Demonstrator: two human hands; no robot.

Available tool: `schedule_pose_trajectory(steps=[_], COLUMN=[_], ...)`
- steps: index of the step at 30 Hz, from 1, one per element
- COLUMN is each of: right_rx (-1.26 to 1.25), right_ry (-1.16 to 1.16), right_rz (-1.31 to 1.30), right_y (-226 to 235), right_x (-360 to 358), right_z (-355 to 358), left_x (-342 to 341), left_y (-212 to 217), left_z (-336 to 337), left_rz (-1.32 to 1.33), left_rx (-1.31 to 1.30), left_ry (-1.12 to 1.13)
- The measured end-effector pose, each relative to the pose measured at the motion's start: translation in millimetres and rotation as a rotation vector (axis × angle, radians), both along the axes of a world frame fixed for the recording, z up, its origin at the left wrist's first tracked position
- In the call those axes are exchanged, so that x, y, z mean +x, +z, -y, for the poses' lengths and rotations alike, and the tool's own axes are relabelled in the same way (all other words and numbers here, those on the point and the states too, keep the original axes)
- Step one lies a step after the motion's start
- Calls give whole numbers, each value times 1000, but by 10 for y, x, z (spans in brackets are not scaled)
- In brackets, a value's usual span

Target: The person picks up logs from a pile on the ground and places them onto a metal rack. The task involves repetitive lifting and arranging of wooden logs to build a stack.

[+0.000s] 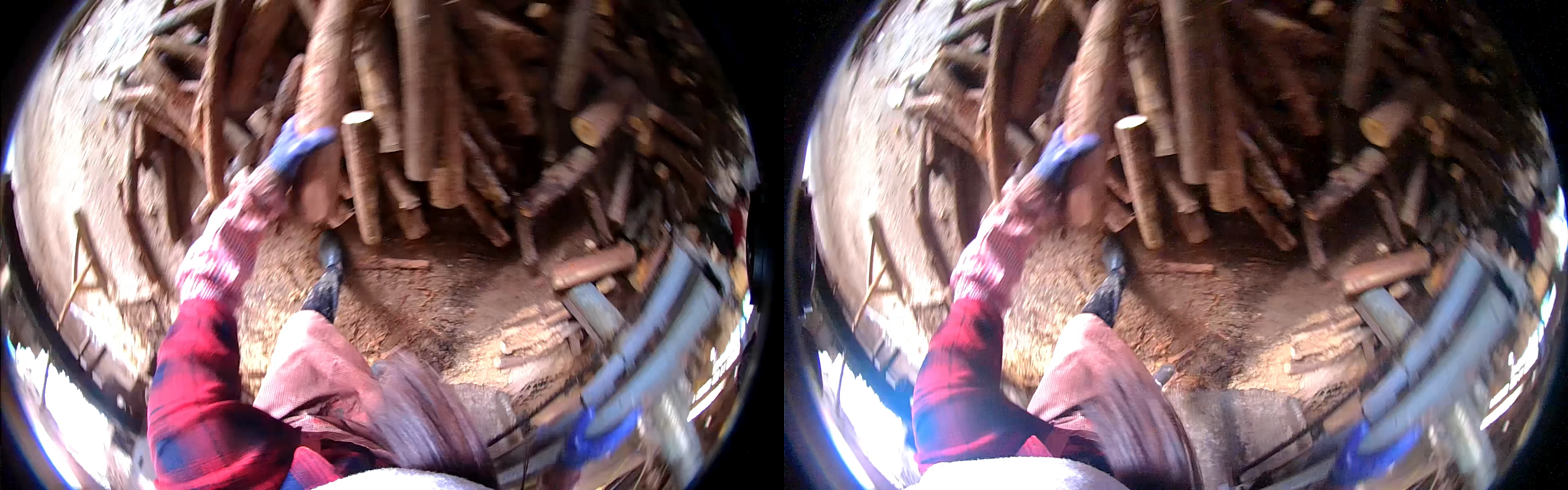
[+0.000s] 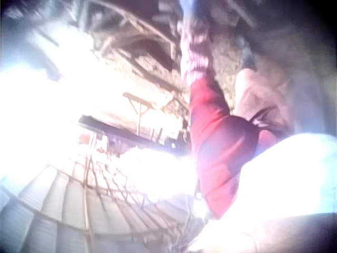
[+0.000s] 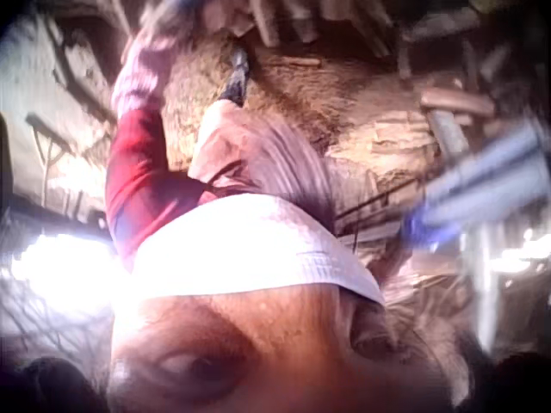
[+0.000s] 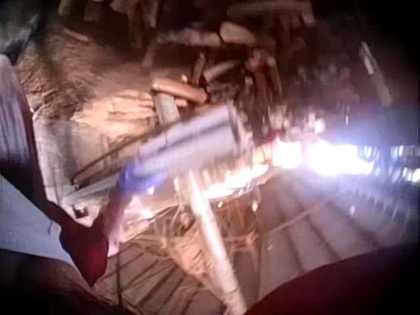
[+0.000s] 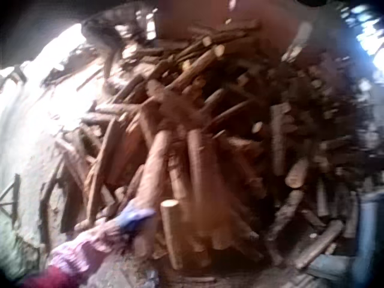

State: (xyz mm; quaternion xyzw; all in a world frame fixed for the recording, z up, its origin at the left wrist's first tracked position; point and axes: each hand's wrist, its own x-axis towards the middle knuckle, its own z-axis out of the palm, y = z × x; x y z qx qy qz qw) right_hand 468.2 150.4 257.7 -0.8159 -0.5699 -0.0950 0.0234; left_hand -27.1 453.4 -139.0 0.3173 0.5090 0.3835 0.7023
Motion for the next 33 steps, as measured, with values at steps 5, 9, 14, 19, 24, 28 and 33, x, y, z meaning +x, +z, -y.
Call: schedule_pose_trajectory(steps=[5,9,14,19,24,28,33], right_rx=[-109,211,133,185,365,504,222], right_ry=[147,319,276,139,238,370,-4], right_rz=[251,230,-959,-2176,-1952,-1403,-446], right_y=[191,288,-295,-15,854,1503,1623], right_x=[-175,-117,-1483,-1808,-667,550,1514], right_z=[-198,71,746,1577,1902,1938,2071], left_x=[10,214,470,1848,2951,3486,3772], left_y=[1102,1955,1851,3959,4964,5561,5048], left_z=[1116,2267,3494,3700,3895,4006,4189], left_rz=[434,452,438,279,382,117,193], left_rx=[-521,-433,-177,335,562,982,693], left_ry=[-66,-133,-132,-358,-475,-502,-488])
